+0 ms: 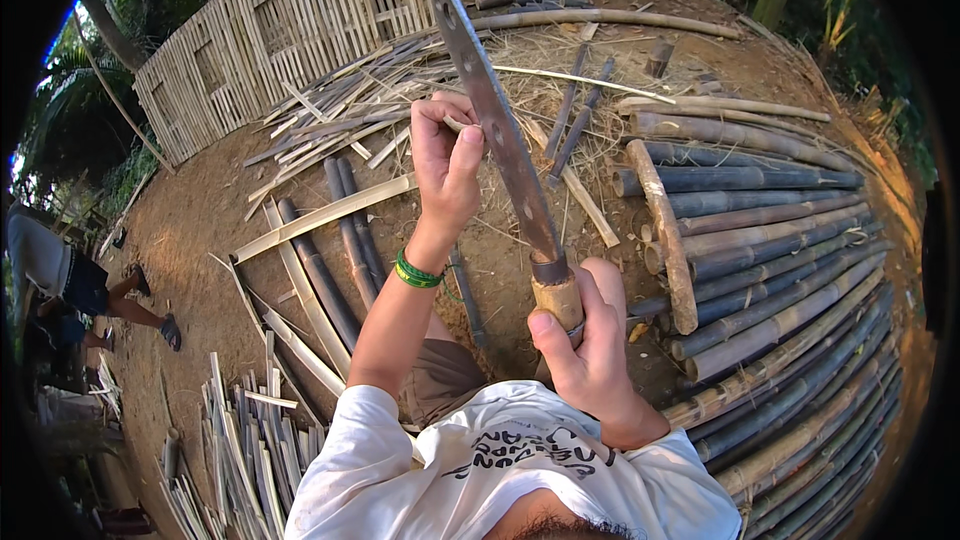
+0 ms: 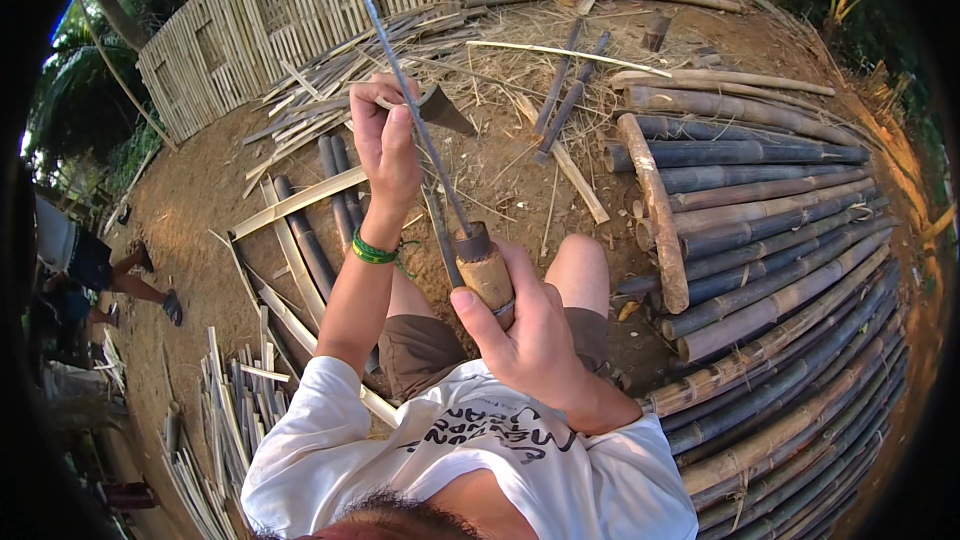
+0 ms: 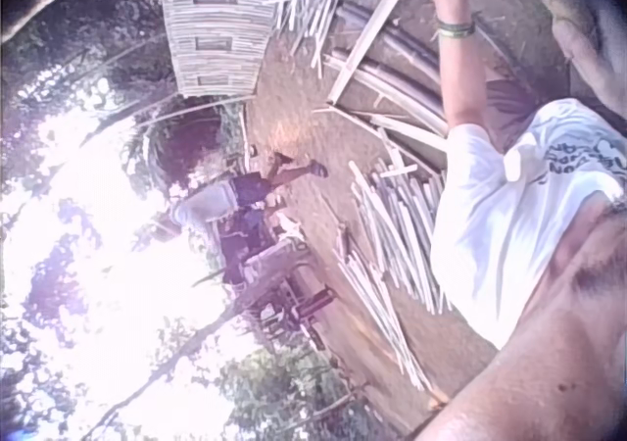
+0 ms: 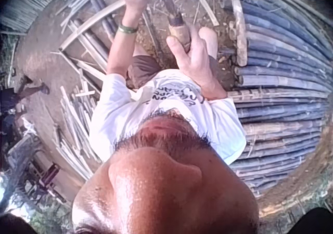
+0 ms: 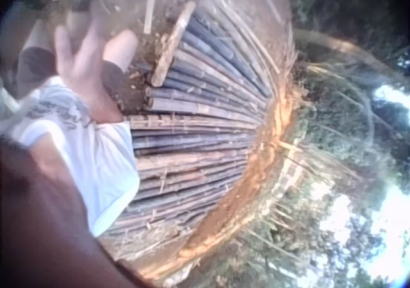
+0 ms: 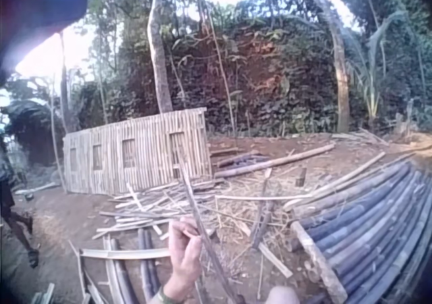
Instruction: The person splits a bamboo stalk into strips using a large knife and then uses the knife to scrape and refine the edges of the bamboo strips.
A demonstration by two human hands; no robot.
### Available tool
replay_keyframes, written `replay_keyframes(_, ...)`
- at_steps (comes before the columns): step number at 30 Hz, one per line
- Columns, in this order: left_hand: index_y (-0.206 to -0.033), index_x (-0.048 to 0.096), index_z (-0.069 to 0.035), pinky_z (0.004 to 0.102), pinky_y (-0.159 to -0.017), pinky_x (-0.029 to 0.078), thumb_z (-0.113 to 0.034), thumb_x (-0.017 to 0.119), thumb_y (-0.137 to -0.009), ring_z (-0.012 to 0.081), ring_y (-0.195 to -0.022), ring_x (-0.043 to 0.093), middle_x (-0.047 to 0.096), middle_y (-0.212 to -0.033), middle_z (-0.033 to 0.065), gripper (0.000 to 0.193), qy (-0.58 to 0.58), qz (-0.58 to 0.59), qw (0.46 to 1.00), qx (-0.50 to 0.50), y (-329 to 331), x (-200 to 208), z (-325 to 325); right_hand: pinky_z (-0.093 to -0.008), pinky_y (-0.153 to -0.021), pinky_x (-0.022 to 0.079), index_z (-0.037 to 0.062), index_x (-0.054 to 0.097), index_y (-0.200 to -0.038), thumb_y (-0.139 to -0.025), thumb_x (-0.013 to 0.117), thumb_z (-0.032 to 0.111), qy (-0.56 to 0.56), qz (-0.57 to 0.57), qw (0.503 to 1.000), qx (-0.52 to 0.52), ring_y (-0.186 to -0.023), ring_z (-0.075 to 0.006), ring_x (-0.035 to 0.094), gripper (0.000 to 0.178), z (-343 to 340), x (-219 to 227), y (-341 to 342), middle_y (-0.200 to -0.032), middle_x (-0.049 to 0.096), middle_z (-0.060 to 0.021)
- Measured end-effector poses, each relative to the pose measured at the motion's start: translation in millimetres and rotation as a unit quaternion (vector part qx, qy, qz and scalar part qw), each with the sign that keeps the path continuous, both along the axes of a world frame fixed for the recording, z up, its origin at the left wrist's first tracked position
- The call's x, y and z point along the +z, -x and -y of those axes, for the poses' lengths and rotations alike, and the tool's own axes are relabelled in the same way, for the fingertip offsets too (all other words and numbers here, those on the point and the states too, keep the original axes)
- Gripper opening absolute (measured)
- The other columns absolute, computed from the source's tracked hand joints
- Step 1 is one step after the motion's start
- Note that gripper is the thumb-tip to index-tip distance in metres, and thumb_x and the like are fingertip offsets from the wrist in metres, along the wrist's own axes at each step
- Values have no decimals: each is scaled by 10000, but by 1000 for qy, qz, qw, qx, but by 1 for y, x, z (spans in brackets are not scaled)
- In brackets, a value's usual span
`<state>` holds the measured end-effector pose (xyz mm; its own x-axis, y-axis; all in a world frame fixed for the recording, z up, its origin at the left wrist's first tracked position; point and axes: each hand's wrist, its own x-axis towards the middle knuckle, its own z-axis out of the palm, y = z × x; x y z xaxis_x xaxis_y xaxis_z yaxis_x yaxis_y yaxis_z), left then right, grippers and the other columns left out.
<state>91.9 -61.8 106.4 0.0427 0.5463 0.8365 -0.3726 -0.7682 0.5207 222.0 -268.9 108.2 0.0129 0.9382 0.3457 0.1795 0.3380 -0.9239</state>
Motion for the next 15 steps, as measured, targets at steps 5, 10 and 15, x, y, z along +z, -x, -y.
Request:
replay_keyframes(5,-1033,418,-71,263,-753,374,-156,579,-1009,105,-837,402,458,-974,47,183,9,-2,1000,8,3,-4,1,-438,-654,558,-69,508,-1314,-936,737,243,-44,59,996,-53,-783,-409,719,541,-4,-20,11,-905,699,-241)
replay_keyframes(10,-1032,421,-74,257,-754,377,-142,573,-1003,104,-837,410,468,-974,48,169,10,17,1000,0,-1,0,8,-427,-646,560,-69,512,-1311,-938,732,233,-75,79,992,-64,-759,-390,723,527,-7,-26,11,-897,700,-230)
replay_keyframes(15,-1121,467,-51,305,-837,405,-219,539,-1015,137,-928,473,527,-1067,84,212,1,-24,1000,5,8,-4,3,-398,-632,558,-60,510,-1318,-960,696,212,-4,34,999,-27,-724,-343,733,486,-1,-9,3,-862,706,-197)
